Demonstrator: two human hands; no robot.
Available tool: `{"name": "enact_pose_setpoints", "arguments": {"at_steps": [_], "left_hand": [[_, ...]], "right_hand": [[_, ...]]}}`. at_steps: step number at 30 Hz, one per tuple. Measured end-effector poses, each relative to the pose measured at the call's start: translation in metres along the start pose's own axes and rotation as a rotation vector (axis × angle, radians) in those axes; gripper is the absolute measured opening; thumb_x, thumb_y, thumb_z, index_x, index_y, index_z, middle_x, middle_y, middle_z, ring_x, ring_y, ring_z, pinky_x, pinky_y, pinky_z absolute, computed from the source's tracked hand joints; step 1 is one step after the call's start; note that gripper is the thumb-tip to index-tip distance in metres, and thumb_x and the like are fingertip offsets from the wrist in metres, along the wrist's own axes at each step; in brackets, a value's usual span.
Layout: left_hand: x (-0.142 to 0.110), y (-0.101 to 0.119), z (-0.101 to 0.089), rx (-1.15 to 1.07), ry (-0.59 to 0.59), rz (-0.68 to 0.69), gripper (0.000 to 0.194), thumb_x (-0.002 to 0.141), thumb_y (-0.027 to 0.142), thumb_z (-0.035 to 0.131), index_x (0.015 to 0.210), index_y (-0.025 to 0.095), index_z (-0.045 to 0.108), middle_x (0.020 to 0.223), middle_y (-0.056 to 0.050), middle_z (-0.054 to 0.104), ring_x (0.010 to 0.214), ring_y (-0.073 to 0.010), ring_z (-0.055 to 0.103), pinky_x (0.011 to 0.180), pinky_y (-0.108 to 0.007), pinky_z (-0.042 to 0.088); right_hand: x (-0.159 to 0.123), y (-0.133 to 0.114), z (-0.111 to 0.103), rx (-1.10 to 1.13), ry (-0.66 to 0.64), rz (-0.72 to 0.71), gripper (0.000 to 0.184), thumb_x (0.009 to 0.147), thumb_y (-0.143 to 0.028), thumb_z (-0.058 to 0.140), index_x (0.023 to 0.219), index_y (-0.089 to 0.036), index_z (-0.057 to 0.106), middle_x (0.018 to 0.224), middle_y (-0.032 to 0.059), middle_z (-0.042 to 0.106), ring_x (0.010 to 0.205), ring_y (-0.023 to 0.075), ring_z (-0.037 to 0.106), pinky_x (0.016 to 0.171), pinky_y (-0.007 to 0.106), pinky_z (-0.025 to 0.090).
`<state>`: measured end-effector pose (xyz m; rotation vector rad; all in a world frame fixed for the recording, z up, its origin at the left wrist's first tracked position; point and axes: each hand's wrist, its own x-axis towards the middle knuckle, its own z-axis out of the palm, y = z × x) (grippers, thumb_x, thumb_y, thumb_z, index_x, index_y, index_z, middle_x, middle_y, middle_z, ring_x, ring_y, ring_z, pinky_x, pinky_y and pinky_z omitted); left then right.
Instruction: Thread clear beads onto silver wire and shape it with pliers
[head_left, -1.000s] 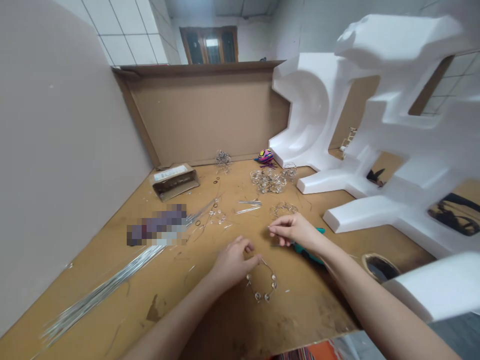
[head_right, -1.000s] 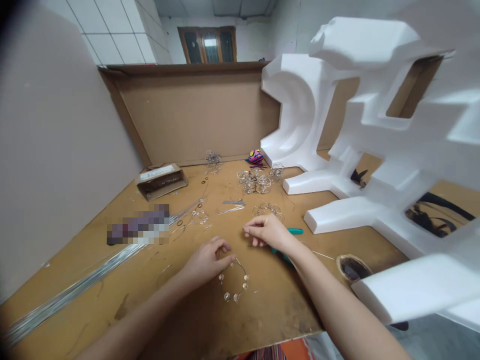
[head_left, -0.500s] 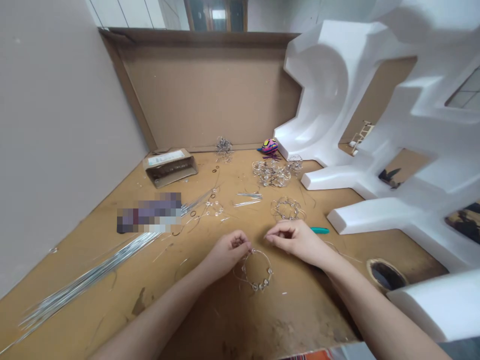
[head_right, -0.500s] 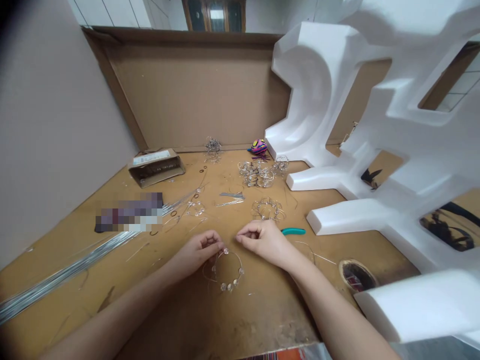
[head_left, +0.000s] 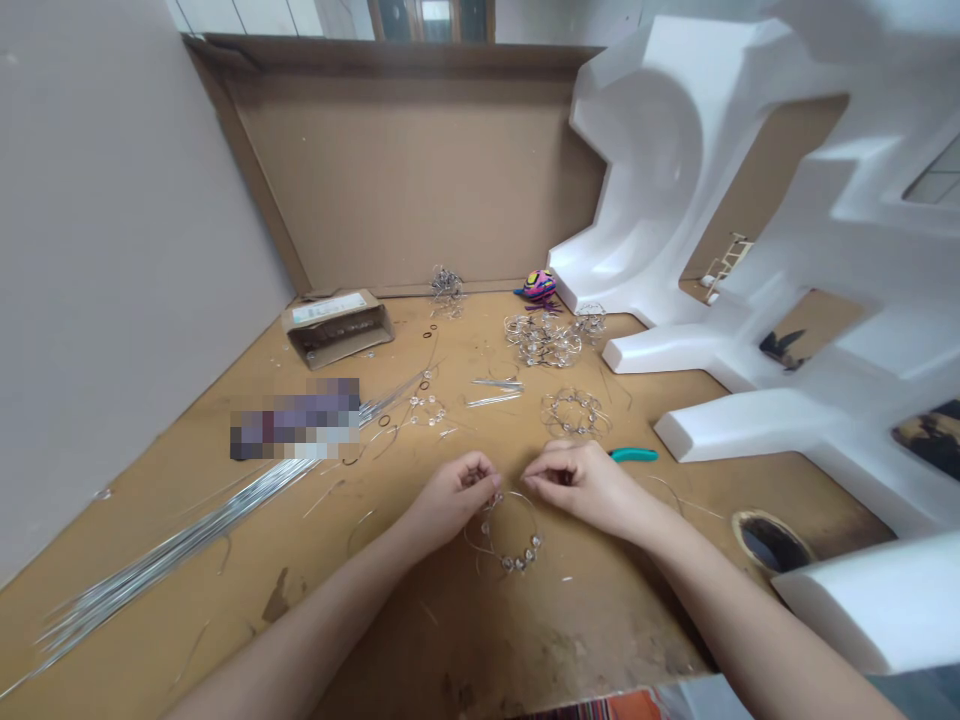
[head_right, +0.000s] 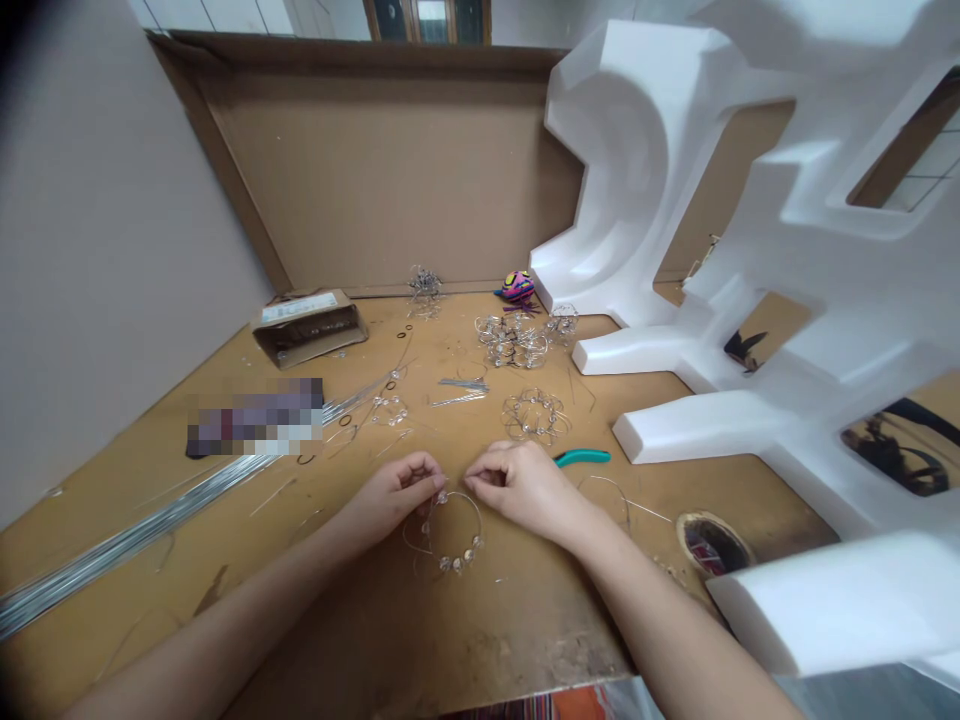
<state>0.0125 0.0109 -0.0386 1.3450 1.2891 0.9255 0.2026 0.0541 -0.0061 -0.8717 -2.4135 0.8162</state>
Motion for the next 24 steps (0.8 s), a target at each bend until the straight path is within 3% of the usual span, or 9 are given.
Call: {"name": "enact_pose_setpoints", "arguments": {"at_steps": [7, 12, 16, 20, 24], "left_hand": [[-0.003, 0.005, -0.001, 0.029, -0.003, 0.018, 0.02, 0.075, 0.036, 0.055, 0.073, 0.017, 0.055, 0.067, 0.0, 0.058, 0.06, -0.0115, 0.051, 0.058, -0.023, 0.041], [-0.011, 0.016, 0.0, 0.017, 0.063, 0.122, 0.031, 0.075, 0.036, 0.057, 0.101, 0.02, 0.057, 0.095, -0.005, 0.062, 0.079, -0.0157, 0.056, 0.069, -0.026, 0.043], [-0.015, 0.017, 0.003, 0.021, -0.007, 0.147, 0.027, 0.076, 0.035, 0.057, 0.098, 0.019, 0.058, 0.082, -0.003, 0.063, 0.075, -0.015, 0.056, 0.069, -0.026, 0.044], [-0.013, 0.014, 0.004, 0.077, 0.01, 0.124, 0.018, 0.078, 0.034, 0.054, 0.084, 0.018, 0.06, 0.07, -0.001, 0.062, 0.064, -0.0117, 0.054, 0.06, -0.023, 0.041], [-0.011, 0.016, -0.001, 0.05, 0.059, 0.136, 0.018, 0.079, 0.034, 0.052, 0.079, 0.017, 0.057, 0.066, 0.0, 0.059, 0.058, -0.0106, 0.05, 0.055, -0.022, 0.04]], "right_hand": [[0.002, 0.0, -0.005, 0.204, -0.026, 0.127, 0.018, 0.079, -0.029, 0.054, 0.075, -0.016, 0.067, 0.067, 0.0003, 0.058, 0.059, 0.01, 0.048, 0.054, 0.021, 0.037], [0.004, -0.001, -0.002, 0.278, -0.019, 0.172, 0.021, 0.077, -0.034, 0.056, 0.074, -0.016, 0.067, 0.061, -0.0015, 0.054, 0.054, 0.0088, 0.042, 0.05, 0.021, 0.033], [0.005, -0.002, 0.006, 0.304, 0.005, 0.159, 0.022, 0.076, -0.036, 0.057, 0.076, -0.016, 0.067, 0.064, -0.0006, 0.056, 0.056, 0.0092, 0.043, 0.051, 0.021, 0.033], [0.005, -0.002, 0.01, 0.342, 0.006, 0.196, 0.026, 0.076, -0.04, 0.057, 0.075, -0.016, 0.067, 0.062, -0.0004, 0.057, 0.052, 0.0083, 0.043, 0.048, 0.02, 0.034], [0.004, 0.0, 0.008, 0.508, -0.052, 0.331, 0.041, 0.074, -0.047, 0.057, 0.103, -0.016, 0.058, 0.084, 0.0036, 0.061, 0.049, 0.0065, 0.044, 0.042, 0.019, 0.037]]}}
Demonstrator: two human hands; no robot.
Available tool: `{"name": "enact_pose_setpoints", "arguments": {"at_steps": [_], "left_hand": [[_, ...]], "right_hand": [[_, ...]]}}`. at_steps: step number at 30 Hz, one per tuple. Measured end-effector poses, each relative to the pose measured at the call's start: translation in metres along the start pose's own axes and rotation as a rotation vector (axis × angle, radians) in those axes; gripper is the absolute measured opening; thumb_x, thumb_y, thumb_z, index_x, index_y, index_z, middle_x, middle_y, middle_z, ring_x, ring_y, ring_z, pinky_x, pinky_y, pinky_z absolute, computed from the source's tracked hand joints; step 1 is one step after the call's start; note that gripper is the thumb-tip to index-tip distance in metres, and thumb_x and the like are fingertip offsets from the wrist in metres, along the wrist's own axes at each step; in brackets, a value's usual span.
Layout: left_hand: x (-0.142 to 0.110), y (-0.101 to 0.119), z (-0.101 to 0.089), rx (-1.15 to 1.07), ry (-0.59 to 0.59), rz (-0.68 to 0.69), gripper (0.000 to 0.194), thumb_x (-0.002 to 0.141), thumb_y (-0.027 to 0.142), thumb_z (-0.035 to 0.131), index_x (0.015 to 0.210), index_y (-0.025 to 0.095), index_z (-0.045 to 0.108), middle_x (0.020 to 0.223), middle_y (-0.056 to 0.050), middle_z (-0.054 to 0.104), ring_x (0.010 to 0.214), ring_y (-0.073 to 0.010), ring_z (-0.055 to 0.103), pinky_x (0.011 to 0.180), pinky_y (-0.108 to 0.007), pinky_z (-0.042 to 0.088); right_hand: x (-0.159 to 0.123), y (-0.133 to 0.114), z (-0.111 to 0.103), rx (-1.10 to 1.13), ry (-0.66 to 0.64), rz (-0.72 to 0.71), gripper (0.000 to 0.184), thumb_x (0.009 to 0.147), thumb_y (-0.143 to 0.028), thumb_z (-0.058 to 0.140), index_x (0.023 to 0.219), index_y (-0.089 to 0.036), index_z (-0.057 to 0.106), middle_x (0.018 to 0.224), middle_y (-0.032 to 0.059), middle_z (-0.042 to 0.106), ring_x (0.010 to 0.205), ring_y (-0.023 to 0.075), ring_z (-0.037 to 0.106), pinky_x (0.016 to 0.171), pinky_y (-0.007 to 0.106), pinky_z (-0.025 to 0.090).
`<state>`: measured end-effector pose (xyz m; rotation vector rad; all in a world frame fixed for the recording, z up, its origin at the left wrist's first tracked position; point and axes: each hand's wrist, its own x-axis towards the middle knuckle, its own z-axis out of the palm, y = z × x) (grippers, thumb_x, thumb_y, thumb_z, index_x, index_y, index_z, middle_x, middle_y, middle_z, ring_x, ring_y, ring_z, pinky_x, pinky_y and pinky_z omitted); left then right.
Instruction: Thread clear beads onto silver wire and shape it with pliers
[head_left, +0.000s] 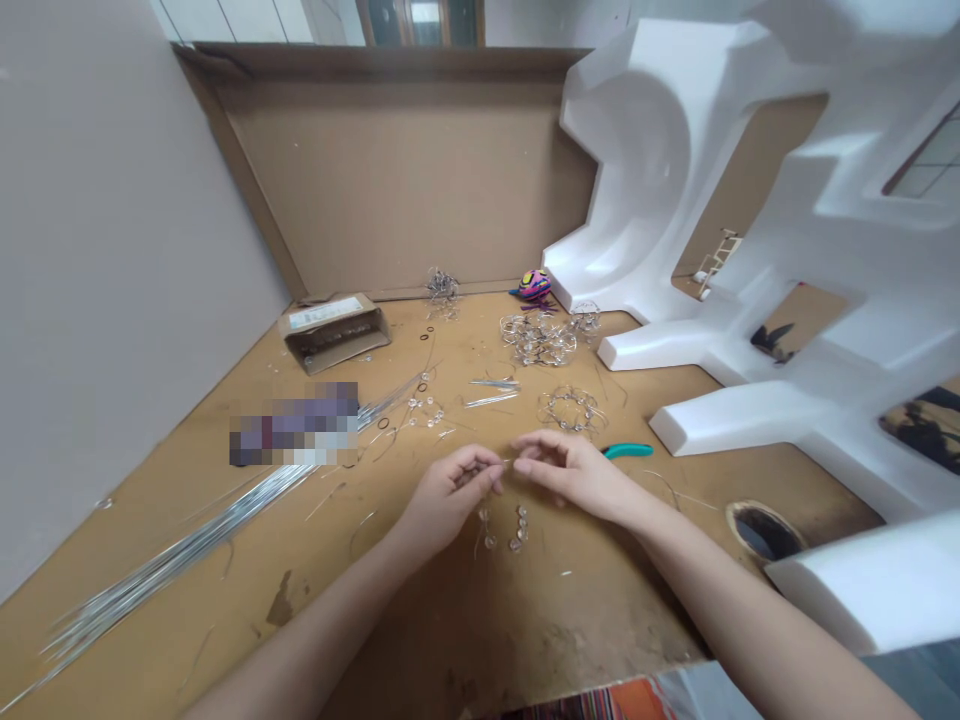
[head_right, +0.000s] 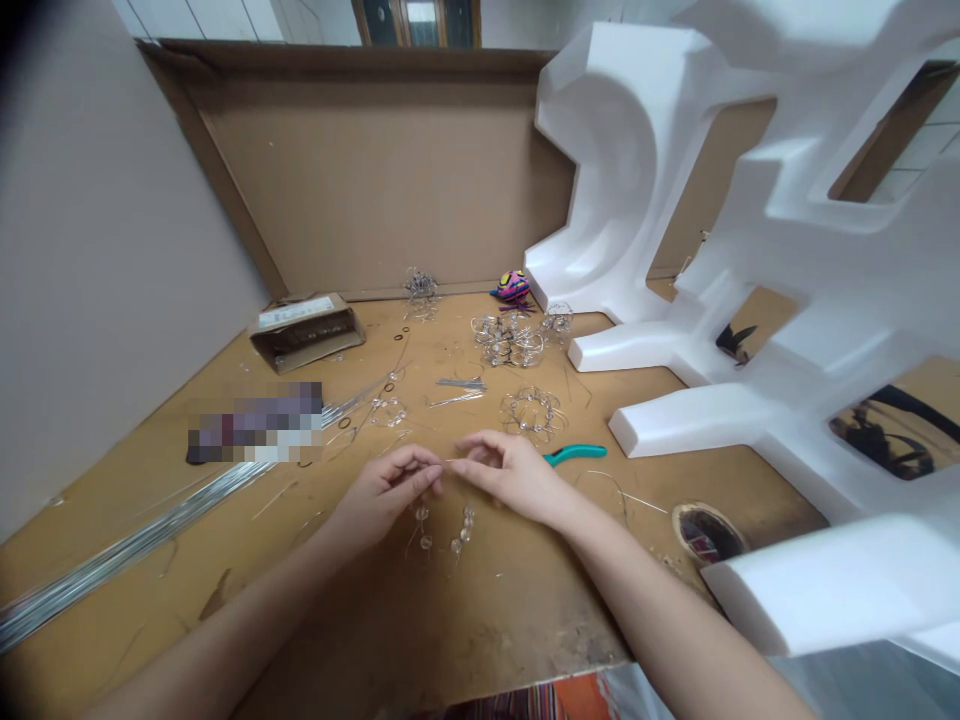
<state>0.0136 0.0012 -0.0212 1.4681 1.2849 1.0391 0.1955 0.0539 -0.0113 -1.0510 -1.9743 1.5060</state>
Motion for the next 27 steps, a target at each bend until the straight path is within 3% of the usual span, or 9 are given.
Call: {"name": "enact_pose_setpoints", "arguments": {"at_steps": [3, 5, 10, 16, 21, 24, 27], "left_hand": [[0.0, 0.001, -0.004, -0.02, 0.057, 0.028, 0.017, 0.079, 0.034, 0.052, 0.079, 0.017, 0.056, 0.067, 0.0, 0.058, 0.059, -0.0107, 0.051, 0.057, -0.022, 0.041], [0.0, 0.0, -0.006, -0.016, 0.081, 0.06, 0.016, 0.08, 0.033, 0.051, 0.08, 0.018, 0.056, 0.068, 0.001, 0.058, 0.06, -0.0105, 0.051, 0.058, -0.022, 0.041], [-0.002, 0.0, -0.008, -0.065, 0.086, 0.134, 0.014, 0.082, 0.031, 0.05, 0.082, 0.018, 0.054, 0.067, 0.001, 0.058, 0.058, -0.0098, 0.051, 0.058, -0.023, 0.042], [-0.002, 0.0, -0.009, -0.103, 0.153, 0.131, 0.014, 0.081, 0.031, 0.051, 0.083, 0.018, 0.053, 0.068, 0.0, 0.061, 0.06, -0.0108, 0.052, 0.059, -0.024, 0.043], [0.002, -0.001, -0.011, -0.083, 0.213, 0.094, 0.014, 0.079, 0.032, 0.054, 0.083, 0.019, 0.055, 0.071, 0.0, 0.066, 0.065, -0.0118, 0.056, 0.063, -0.024, 0.043], [0.002, 0.0, -0.009, -0.033, 0.213, 0.062, 0.014, 0.079, 0.032, 0.054, 0.08, 0.018, 0.057, 0.073, -0.001, 0.067, 0.07, -0.0136, 0.058, 0.069, -0.026, 0.043], [0.002, 0.003, -0.008, 0.02, 0.194, 0.054, 0.016, 0.08, 0.033, 0.052, 0.078, 0.018, 0.058, 0.075, -0.002, 0.067, 0.072, -0.0138, 0.058, 0.072, -0.026, 0.042]], "right_hand": [[0.0, 0.006, -0.002, 0.0, -0.193, 0.076, 0.053, 0.071, -0.046, 0.062, 0.115, -0.018, 0.052, 0.093, 0.0053, 0.062, 0.049, 0.0062, 0.047, 0.042, 0.02, 0.04], [0.001, 0.011, -0.001, -0.012, -0.234, 0.083, 0.053, 0.071, -0.044, 0.062, 0.116, -0.017, 0.051, 0.092, 0.005, 0.063, 0.048, 0.0057, 0.047, 0.042, 0.019, 0.04], [0.006, 0.021, 0.004, -0.001, -0.192, 0.075, 0.04, 0.077, -0.039, 0.055, 0.11, -0.016, 0.054, 0.083, 0.0019, 0.062, 0.037, 0.0026, 0.042, 0.037, 0.018, 0.034], [0.008, 0.02, 0.004, -0.009, -0.141, 0.116, 0.023, 0.073, -0.037, 0.057, 0.076, -0.015, 0.062, 0.06, -0.0033, 0.053, 0.039, 0.0038, 0.038, 0.036, 0.016, 0.032], [0.01, 0.012, 0.003, 0.129, -0.034, 0.116, 0.017, 0.07, -0.029, 0.057, 0.078, -0.015, 0.058, 0.067, -0.0016, 0.059, 0.036, 0.0024, 0.035, 0.033, 0.016, 0.027], [0.01, 0.008, 0.003, 0.22, -0.027, 0.094, 0.012, 0.069, -0.023, 0.055, 0.078, -0.016, 0.056, 0.057, -0.0051, 0.055, 0.032, 0.0017, 0.033, 0.033, 0.016, 0.021], [0.008, 0.006, 0.003, 0.268, 0.015, 0.097, 0.012, 0.072, -0.028, 0.053, 0.077, -0.016, 0.054, 0.05, -0.0074, 0.05, 0.03, 0.0015, 0.031, 0.033, 0.016, 0.019]]}}
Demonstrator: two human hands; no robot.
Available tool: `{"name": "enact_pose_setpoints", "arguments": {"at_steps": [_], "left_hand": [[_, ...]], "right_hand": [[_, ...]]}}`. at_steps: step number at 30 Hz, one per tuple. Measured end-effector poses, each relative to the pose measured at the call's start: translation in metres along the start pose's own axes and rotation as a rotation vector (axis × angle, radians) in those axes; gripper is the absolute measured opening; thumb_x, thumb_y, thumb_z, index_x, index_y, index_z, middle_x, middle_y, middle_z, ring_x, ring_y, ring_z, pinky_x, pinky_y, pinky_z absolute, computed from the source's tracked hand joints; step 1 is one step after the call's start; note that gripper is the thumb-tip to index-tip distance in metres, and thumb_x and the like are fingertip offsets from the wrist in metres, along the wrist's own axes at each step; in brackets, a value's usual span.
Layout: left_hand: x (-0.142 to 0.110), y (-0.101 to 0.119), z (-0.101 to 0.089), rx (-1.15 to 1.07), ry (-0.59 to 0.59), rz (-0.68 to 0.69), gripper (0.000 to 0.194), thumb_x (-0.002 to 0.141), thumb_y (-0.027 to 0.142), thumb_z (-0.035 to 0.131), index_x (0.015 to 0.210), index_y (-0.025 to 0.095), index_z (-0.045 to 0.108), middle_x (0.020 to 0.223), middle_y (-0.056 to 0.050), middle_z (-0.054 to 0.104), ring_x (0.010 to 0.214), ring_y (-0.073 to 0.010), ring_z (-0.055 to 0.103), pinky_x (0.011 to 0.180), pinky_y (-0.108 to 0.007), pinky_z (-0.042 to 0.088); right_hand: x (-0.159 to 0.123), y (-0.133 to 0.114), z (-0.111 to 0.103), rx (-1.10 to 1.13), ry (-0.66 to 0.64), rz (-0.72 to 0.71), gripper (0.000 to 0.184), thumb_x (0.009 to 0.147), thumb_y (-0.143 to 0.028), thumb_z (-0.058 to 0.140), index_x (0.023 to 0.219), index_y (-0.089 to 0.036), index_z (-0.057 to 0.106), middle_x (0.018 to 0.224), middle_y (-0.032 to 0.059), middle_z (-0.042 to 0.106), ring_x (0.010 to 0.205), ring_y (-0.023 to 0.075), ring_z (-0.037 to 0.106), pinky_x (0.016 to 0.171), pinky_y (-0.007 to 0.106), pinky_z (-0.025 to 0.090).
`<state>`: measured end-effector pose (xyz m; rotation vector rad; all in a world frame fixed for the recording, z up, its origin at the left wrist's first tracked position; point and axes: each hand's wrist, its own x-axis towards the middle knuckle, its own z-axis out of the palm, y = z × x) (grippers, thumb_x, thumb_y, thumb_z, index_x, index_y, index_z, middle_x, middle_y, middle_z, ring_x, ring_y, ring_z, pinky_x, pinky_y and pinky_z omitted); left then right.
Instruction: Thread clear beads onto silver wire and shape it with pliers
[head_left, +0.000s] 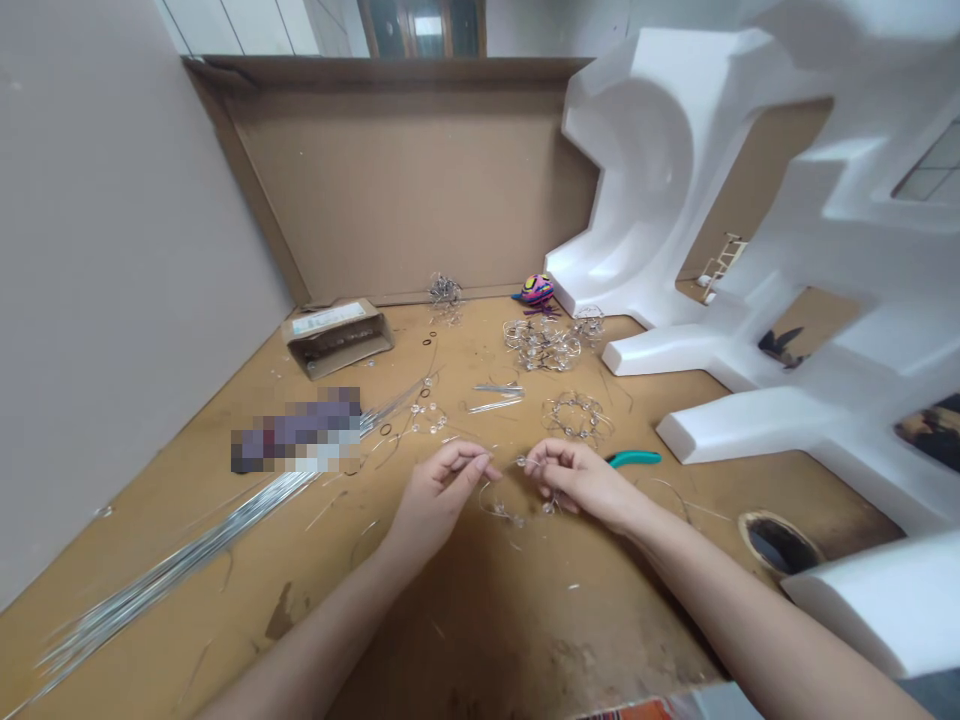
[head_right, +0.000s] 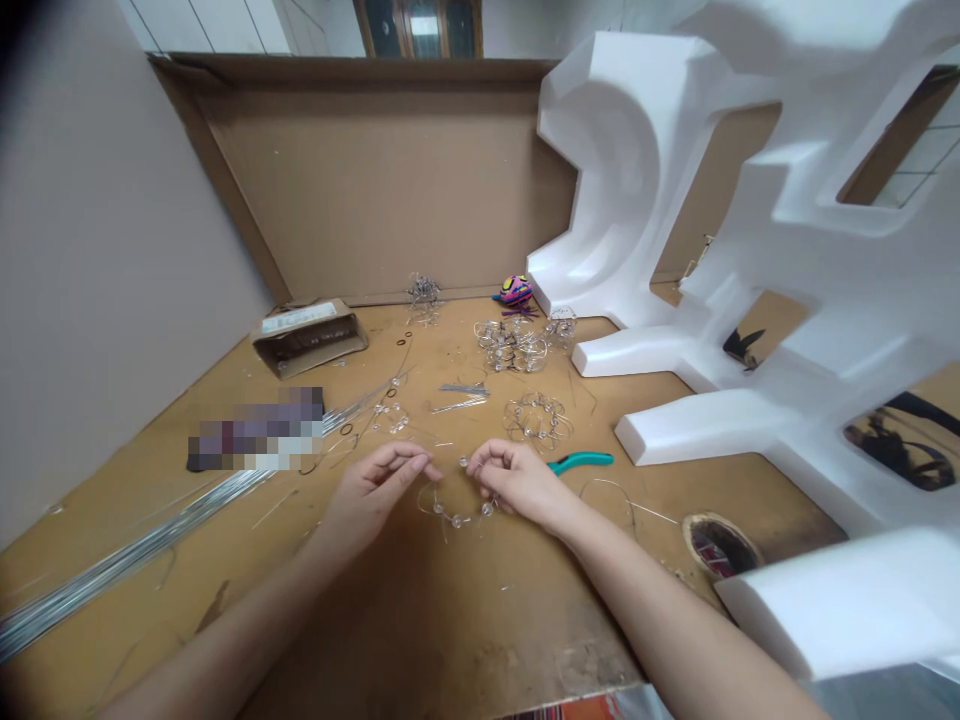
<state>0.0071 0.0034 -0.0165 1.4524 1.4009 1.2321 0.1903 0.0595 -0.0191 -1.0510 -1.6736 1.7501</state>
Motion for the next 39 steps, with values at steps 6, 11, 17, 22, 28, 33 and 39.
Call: {"name": "enact_pose_setpoints", "arguments": {"at_steps": [6, 11, 17, 22, 28, 33, 39], "left_hand": [[-0.002, 0.003, 0.0, 0.006, -0.019, -0.012, 0.018, 0.079, 0.034, 0.052, 0.082, 0.017, 0.059, 0.072, -0.002, 0.063, 0.067, -0.0135, 0.055, 0.064, -0.025, 0.043], [-0.007, 0.005, 0.004, 0.057, -0.038, 0.035, 0.018, 0.08, 0.033, 0.051, 0.085, 0.019, 0.061, 0.069, 0.0, 0.06, 0.063, -0.0117, 0.053, 0.06, -0.023, 0.042], [-0.008, 0.002, 0.005, 0.09, -0.007, 0.058, 0.019, 0.081, 0.031, 0.05, 0.087, 0.019, 0.063, 0.072, 0.0, 0.062, 0.061, -0.0109, 0.053, 0.061, -0.022, 0.043], [-0.006, -0.004, 0.006, 0.138, 0.01, 0.08, 0.021, 0.081, 0.03, 0.05, 0.09, 0.019, 0.065, 0.069, 0.0, 0.061, 0.059, -0.0108, 0.055, 0.06, -0.023, 0.046], [-0.005, -0.011, 0.008, 0.235, 0.015, 0.137, 0.022, 0.082, 0.03, 0.048, 0.093, 0.021, 0.065, 0.075, 0.0, 0.065, 0.059, -0.0106, 0.057, 0.061, -0.023, 0.047], [-0.005, -0.011, 0.007, 0.366, 0.005, 0.244, 0.023, 0.084, 0.028, 0.046, 0.095, 0.024, 0.066, 0.078, -0.001, 0.067, 0.065, -0.0129, 0.058, 0.067, -0.025, 0.046], [-0.005, -0.004, 0.006, 0.288, -0.007, 0.255, 0.021, 0.083, 0.027, 0.047, 0.09, 0.025, 0.066, 0.079, -0.001, 0.066, 0.069, -0.0149, 0.057, 0.068, -0.026, 0.043]], "right_hand": [[-0.001, -0.001, -0.001, -0.001, 0.007, -0.028, 0.025, 0.075, -0.039, 0.055, 0.087, -0.017, 0.055, 0.062, -0.0023, 0.059, 0.04, 0.0056, 0.048, 0.038, 0.017, 0.031], [-0.005, -0.004, 0.006, -0.102, 0.062, -0.125, 0.023, 0.075, -0.035, 0.056, 0.083, -0.015, 0.061, 0.059, -0.0027, 0.055, 0.041, 0.0054, 0.045, 0.042, 0.019, 0.034], [-0.008, -0.001, 0.012, -0.245, 0.154, -0.243, 0.019, 0.076, -0.03, 0.054, 0.088, -0.016, 0.061, 0.061, -0.0021, 0.055, 0.051, 0.0084, 0.048, 0.05, 0.022, 0.039], [-0.007, 0.002, 0.01, -0.358, 0.182, -0.274, 0.017, 0.077, -0.029, 0.054, 0.088, -0.018, 0.059, 0.065, -0.0014, 0.057, 0.057, 0.0103, 0.05, 0.055, 0.022, 0.04], [-0.008, 0.003, 0.012, -0.487, 0.251, -0.291, 0.01, 0.076, -0.028, 0.054, 0.077, -0.018, 0.057, 0.062, -0.0021, 0.056, 0.056, 0.0103, 0.05, 0.054, 0.021, 0.039], [-0.008, 0.005, 0.012, -0.52, 0.262, -0.315, 0.009, 0.077, -0.028, 0.054, 0.076, -0.019, 0.056, 0.06, -0.0026, 0.055, 0.055, 0.0103, 0.05, 0.053, 0.022, 0.039], [-0.006, 0.006, 0.01, -0.524, 0.258, -0.364, 0.012, 0.078, -0.025, 0.051, 0.085, -0.02, 0.06, 0.066, -0.0002, 0.059, 0.059, 0.012, 0.052, 0.056, 0.024, 0.041]]}}
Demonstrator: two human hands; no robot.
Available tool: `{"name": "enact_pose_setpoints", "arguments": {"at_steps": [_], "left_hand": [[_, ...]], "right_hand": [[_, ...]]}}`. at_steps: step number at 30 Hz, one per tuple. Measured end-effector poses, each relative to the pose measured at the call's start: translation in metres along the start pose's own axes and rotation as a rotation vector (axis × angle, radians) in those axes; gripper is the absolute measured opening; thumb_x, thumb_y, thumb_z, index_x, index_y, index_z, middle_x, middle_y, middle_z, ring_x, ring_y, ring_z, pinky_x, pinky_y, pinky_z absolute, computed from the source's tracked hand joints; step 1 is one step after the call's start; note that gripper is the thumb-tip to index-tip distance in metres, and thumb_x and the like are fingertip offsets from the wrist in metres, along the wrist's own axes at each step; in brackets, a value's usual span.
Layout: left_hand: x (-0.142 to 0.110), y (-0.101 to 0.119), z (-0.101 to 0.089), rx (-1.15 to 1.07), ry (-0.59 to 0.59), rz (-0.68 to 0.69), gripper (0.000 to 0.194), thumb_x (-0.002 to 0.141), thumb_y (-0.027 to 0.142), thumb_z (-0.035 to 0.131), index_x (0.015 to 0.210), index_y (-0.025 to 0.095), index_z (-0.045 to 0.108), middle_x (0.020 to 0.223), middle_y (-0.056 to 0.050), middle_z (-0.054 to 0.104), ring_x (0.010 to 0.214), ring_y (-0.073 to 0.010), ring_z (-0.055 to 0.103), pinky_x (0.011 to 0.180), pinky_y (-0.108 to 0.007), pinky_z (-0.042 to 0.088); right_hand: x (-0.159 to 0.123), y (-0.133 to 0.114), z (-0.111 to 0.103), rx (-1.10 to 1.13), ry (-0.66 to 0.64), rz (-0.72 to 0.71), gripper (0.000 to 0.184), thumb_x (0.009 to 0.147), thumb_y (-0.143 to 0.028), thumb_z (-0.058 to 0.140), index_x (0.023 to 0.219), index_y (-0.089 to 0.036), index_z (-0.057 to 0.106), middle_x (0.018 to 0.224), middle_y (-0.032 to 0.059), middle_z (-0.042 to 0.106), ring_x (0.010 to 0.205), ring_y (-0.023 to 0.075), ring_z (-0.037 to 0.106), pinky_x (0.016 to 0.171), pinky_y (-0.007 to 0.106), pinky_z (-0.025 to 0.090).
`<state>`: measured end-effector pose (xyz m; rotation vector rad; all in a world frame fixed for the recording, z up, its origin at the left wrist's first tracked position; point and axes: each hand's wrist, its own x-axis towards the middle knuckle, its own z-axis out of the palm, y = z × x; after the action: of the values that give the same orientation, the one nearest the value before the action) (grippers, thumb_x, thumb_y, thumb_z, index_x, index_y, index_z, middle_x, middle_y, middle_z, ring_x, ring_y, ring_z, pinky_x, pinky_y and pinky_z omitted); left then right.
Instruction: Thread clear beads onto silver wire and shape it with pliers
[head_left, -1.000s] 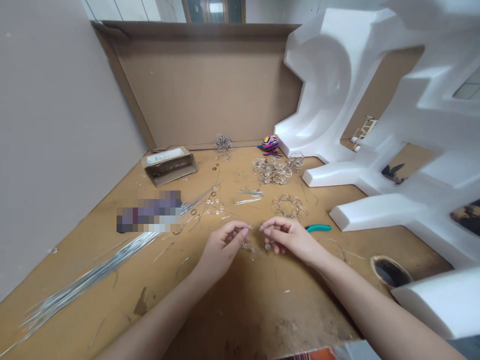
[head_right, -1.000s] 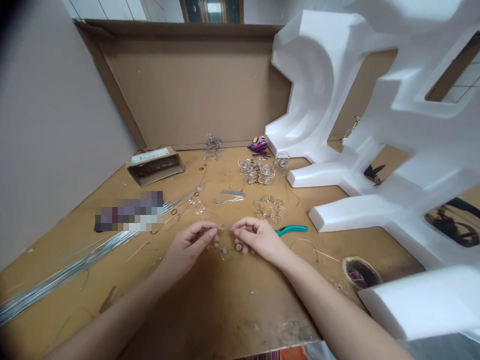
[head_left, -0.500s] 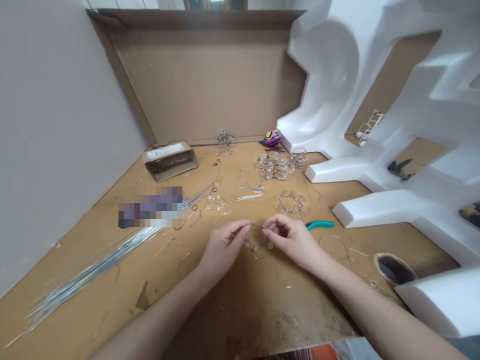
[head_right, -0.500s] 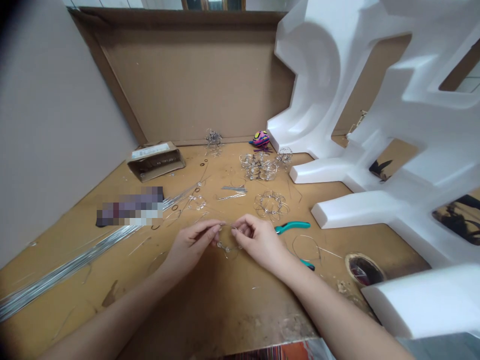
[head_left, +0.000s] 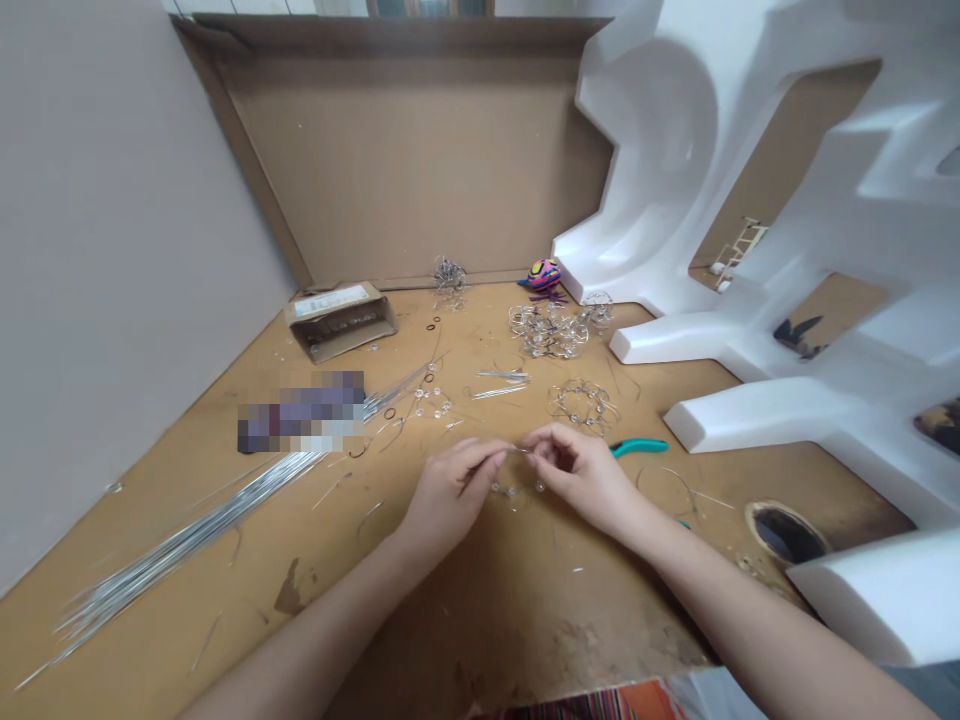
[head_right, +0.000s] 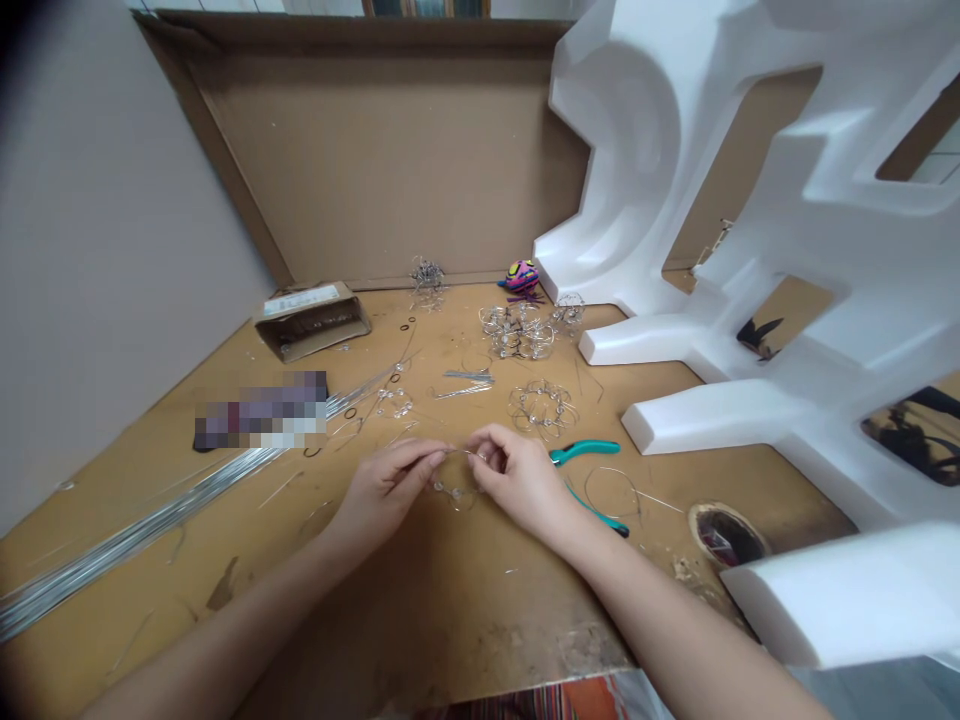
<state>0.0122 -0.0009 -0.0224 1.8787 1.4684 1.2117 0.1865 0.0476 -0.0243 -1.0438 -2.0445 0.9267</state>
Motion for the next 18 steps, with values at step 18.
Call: {"name": "enact_pose_setpoints", "arguments": {"at_steps": [18], "left_hand": [[0.0052, -0.0015, -0.0071, -0.552, -0.145, -0.347, 0.023, 0.08, 0.038, 0.051, 0.08, 0.018, 0.062, 0.049, 0.007, 0.034, 0.045, -0.007, 0.026, 0.047, -0.021, 0.02]], "right_hand": [[-0.0011, -0.009, -0.0049, 0.385, -0.215, 0.12, 0.018, 0.077, -0.028, 0.05, 0.088, -0.017, 0.059, 0.061, -0.0013, 0.056, 0.05, 0.0093, 0.046, 0.05, 0.023, 0.036]]}}
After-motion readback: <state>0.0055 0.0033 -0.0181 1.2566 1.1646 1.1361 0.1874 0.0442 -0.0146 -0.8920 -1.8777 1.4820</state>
